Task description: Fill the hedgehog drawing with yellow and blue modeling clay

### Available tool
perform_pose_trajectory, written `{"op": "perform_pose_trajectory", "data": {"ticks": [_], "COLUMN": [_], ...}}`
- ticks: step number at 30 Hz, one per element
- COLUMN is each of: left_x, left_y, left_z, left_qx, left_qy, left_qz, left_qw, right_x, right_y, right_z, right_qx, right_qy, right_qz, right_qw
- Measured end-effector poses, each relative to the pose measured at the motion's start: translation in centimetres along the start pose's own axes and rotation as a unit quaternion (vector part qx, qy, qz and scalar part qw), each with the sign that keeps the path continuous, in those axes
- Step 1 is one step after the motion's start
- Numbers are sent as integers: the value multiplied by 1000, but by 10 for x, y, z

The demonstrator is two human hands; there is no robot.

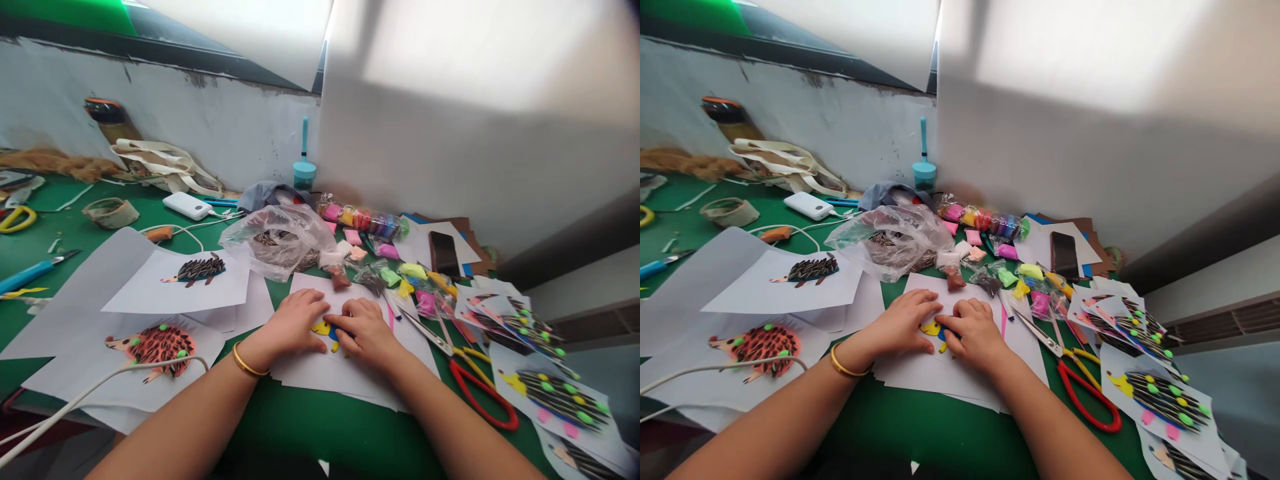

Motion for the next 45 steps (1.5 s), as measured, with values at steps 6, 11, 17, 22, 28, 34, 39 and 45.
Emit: {"op": "perform_pose_trajectory", "data": {"ticks": [6,11,17,22,28,34,39,45], "left_x": [-2,-1,-1,-1,-1,1,0,1], "left_y": [-2,-2,-1,-1,-1,-1,-1,-1], "left_z": [0,0,0,0,1,0,0,1], "left_qx": [2,2,4,0,2,3,0,-2], "left_qy": [-6,-7,-7,-5,-10,-12,-11,-15], "left_qz": [-4,-10,-1,-5,-6,-3,3,12], "left_qw": [1000,1000,1000,1000,1000,1000,1000,1000], "right_x": [11,8,3,12,11,14,10,10], "right_y": [8,6,2,7,8,12,7,6], "right_z": [-2,-3,-2,-4,-6,-9,-9,-9], "right_qx": [-8,2,0,-11,2,-2,6,-7], "right_qy": [37,24,3,23,2,20,-11,-6], "right_qz": [-5,-2,-1,-4,-4,-3,-6,-19], "right_qw": [999,1000,1000,1000,1000,1000,1000,1000]}}
Point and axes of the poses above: each hand's wrist, its own z-axis towards the middle knuckle, its own x-axis out of the back of the hand, y = z × x, the point moved 5 cm from there along z, towards the middle knuckle, and after that the axes turned 14 degrees about z, right-handed, at the moved point
